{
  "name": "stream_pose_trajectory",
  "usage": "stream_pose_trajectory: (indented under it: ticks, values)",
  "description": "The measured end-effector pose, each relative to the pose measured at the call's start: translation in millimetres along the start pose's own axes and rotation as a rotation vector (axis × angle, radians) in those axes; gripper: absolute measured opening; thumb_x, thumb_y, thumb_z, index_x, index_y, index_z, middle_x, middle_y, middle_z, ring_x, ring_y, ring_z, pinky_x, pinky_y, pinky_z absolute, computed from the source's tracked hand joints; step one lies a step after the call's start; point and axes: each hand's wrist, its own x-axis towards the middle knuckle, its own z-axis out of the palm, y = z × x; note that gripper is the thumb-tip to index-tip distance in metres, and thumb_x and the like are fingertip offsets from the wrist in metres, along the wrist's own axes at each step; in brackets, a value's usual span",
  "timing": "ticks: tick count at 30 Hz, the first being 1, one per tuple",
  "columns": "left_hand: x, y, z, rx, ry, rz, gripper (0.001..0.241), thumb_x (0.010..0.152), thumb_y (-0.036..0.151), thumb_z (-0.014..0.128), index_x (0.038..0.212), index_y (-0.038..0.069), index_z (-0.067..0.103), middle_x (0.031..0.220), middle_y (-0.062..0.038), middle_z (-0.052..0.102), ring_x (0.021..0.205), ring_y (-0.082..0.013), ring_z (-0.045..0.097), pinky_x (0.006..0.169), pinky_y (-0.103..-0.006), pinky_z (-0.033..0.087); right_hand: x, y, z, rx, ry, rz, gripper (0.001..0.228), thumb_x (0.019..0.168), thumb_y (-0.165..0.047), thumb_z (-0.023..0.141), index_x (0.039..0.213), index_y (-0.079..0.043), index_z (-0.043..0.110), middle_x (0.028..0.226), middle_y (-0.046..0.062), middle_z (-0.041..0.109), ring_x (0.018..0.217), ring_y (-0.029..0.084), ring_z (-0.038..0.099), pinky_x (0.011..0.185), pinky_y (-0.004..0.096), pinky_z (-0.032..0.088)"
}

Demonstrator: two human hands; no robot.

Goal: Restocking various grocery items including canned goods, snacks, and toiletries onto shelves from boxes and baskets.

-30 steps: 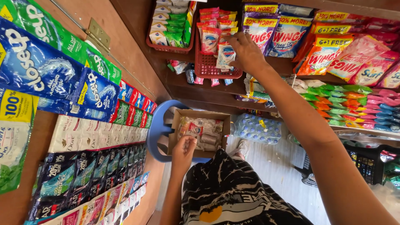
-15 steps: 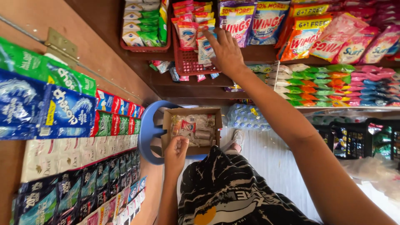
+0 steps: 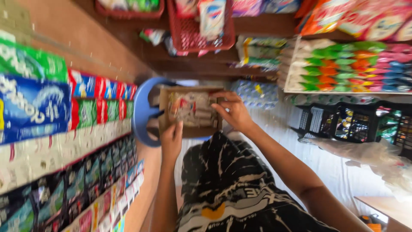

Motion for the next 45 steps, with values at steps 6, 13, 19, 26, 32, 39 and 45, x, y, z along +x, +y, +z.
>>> stream_pose_trajectory:
  ticks: [6,13,19,26,32,39,45]
  values:
    - [20.1,-95.0,31.5,0.059,0.119,0.013,0.026,0.113,0.026,0.053,0.109,0.001,0.058,0.085,-0.015,0.059,0.077,-0.0257,0.057,0.070,-0.0405,0.045,-49.8,5.8,30.9,0.196,-0.303,0.372,0.025,0.104,-0.019,0.059,0.119,0.000,0.066,0.115,0.017,0.071,0.096,0.035,0.072,0.083,0.041,0.056]
    - [61.1,-176.7,98.6,-0.049,-0.017,0.112,0.045,0.086,0.018,0.074,0.124,0.007,0.055,0.123,-0.020,0.056,0.101,-0.0337,0.066,0.077,-0.0396,0.061,-76.4,32.1,69.9,0.065,-0.339,0.272,0.020,0.098,-0.019,0.068,0.114,-0.007,0.067,0.110,0.015,0.074,0.095,0.035,0.072,0.081,0.042,0.057]
    - [106.8,-281.6,176.4,0.265,-0.096,-0.062,0.048,0.086,0.022,0.080,0.126,0.009,0.056,0.125,-0.016,0.062,0.120,-0.0378,0.058,0.102,-0.0489,0.049,-60.1,42.7,86.6,0.059,-0.551,0.501,0.038,0.097,-0.018,0.064,0.133,-0.010,0.058,0.100,0.018,0.068,0.078,0.033,0.070,0.080,0.044,0.056]
    - [153.4,-324.7,202.3,0.691,-0.275,-0.237,0.045,0.096,0.017,0.064,0.138,0.008,0.051,0.141,-0.021,0.053,0.122,-0.0427,0.056,0.099,-0.0561,0.048,-70.8,68.5,92.2,0.049,-0.607,0.536,0.031,0.096,-0.022,0.065,0.125,-0.013,0.066,0.107,0.013,0.072,0.095,0.032,0.072,0.081,0.042,0.058]
    - [212.7,-377.6,224.2,1.095,-0.223,0.062,0.051,0.091,0.018,0.055,0.142,0.018,0.054,0.153,-0.007,0.046,0.125,-0.0325,0.055,0.100,-0.0585,0.043,-88.1,102.9,98.3,0.099,-0.666,0.590,0.029,0.097,-0.022,0.064,0.122,-0.010,0.068,0.120,0.009,0.074,0.107,0.029,0.073,0.089,0.038,0.058]
    - [209.9,-407.5,231.5,1.226,-0.270,-0.107,0.040,0.102,0.028,0.053,0.139,0.014,0.057,0.145,-0.014,0.049,0.132,-0.0352,0.050,0.111,-0.0621,0.035,-93.8,114.2,103.1,0.146,-0.732,0.678,0.031,0.097,-0.023,0.064,0.124,-0.009,0.066,0.119,0.009,0.075,0.105,0.025,0.075,0.091,0.037,0.058]
    - [178.4,-447.1,241.0,1.069,0.059,0.020,0.025,0.102,0.025,0.053,0.123,0.015,0.061,0.127,-0.012,0.065,0.130,-0.0338,0.058,0.104,-0.0560,0.044,-103.0,124.2,95.2,0.172,-0.749,0.717,0.032,0.095,-0.022,0.066,0.124,-0.009,0.068,0.114,0.007,0.078,0.105,0.021,0.075,0.090,0.036,0.059]
